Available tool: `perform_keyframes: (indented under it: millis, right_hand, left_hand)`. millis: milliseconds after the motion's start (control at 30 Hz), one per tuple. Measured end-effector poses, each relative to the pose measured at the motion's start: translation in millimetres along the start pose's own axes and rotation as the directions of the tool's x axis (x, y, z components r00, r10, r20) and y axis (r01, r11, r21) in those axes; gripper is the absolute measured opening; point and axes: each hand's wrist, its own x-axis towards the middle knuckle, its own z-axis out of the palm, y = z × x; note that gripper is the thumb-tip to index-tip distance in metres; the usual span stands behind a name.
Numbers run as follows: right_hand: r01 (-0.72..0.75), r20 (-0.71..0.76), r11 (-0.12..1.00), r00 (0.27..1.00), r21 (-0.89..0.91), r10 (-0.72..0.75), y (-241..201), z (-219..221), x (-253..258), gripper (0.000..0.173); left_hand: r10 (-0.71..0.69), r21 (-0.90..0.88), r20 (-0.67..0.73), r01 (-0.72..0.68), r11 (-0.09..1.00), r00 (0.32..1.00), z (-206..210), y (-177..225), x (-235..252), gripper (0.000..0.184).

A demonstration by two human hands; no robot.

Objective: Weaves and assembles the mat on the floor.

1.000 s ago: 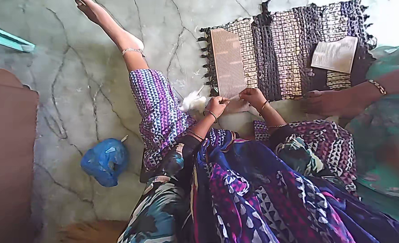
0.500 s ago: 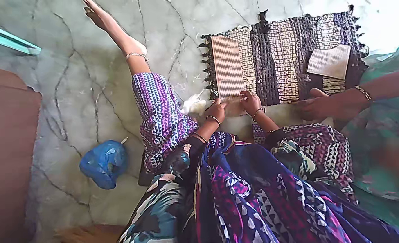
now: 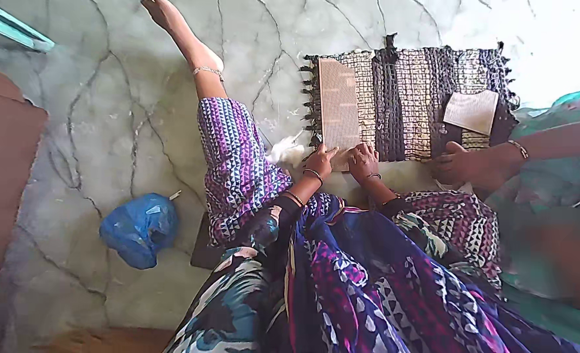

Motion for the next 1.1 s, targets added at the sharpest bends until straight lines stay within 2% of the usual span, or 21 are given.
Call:
perform_keyframes:
  millis: [67, 133, 233, 367, 467, 567, 667, 700, 767, 833, 933, 1000, 1100]
  right_hand:
    - [0.007, 0.000, 1.000, 1.000, -0.010, -0.007, -0.2, 0.1, -1.3, 0.022]
    - [-0.020, 0.030, 1.000, 0.999, -0.008, 0.020, -4.5, -4.3, -2.9, 0.023]
    - [0.008, -0.010, 1.000, 1.000, -0.007, -0.008, -3.6, -4.4, -5.9, 0.022]
    - [0.002, -0.017, 1.000, 1.000, -0.001, -0.002, -4.2, -6.6, -8.6, 0.028]
    - [0.103, 0.022, 0.993, 0.995, -0.050, -0.102, -5.5, -0.2, -7.2, 0.045]
    - [0.216, 0.192, 0.971, 0.962, -0.107, -0.193, -8.1, 13.6, -7.7, 0.056]
    - [0.159, 0.318, 0.976, 0.942, -0.151, -0.105, -14.3, 17.2, -16.0, 0.075]
    - [0.124, 0.374, 0.981, 0.926, -0.151, -0.060, -17.5, 14.0, -20.6, 0.083]
    - [0.102, 0.397, 0.984, 0.917, -0.148, -0.036, -17.0, 11.4, -35.0, 0.093]
    - [0.097, 0.450, 0.978, 0.893, -0.187, -0.002, -20.1, -1.2, -44.0, 0.090]
    - [0.080, 0.542, 0.974, 0.839, -0.210, 0.048, -37.1, -34.3, -40.1, 0.070]
    - [0.056, 0.461, 0.985, 0.887, -0.162, 0.026, -38.6, -40.4, -35.5, 0.062]
    - [0.066, 0.301, 0.989, 0.953, -0.131, -0.023, -34.3, -31.3, -16.8, 0.070]
  left_hand:
    - [0.043, -0.020, -0.052, -0.044, 0.999, 0.998, 6.2, -2.9, -2.1, 0.057]
    - [0.060, -0.011, -0.039, -0.060, 0.998, 0.997, 7.2, -1.5, -3.3, 0.056]
    - [-0.030, 0.024, 0.111, 0.028, 0.999, 0.993, -1.8, 7.3, -1.9, 0.055]
    - [-0.090, 0.085, 0.188, 0.075, 0.994, 0.978, -5.1, 12.1, 0.1, 0.056]
    - [-0.110, 0.141, 0.233, 0.079, 0.987, 0.966, -8.7, 15.8, 1.3, 0.051]
    - [-0.112, 0.121, 0.224, 0.087, 0.989, 0.968, -8.8, 16.7, -0.2, 0.049]
    - [-0.085, 0.089, 0.188, 0.069, 0.994, 0.978, -3.6, 10.1, -2.0, 0.061]
    - [-0.067, 0.047, 0.152, 0.060, 0.997, 0.986, -0.1, 5.4, -4.5, 0.061]
    - [-0.065, 0.006, 0.177, 0.065, 0.998, 0.982, -4.1, 1.7, -8.6, 0.054]
    - [-0.040, 0.004, 0.236, 0.040, 0.999, 0.971, -12.9, -0.2, -10.2, 0.044]
    - [-0.004, 0.023, 0.245, -0.001, 1.000, 0.970, -16.1, -7.4, -10.4, 0.033]
    - [-0.020, 0.027, 0.170, 0.015, 1.000, 0.985, -13.3, -11.9, -11.5, 0.028]
    - [-0.028, -0.004, 0.042, 0.028, 1.000, 0.999, -17.3, -15.8, -1.8, 0.027]
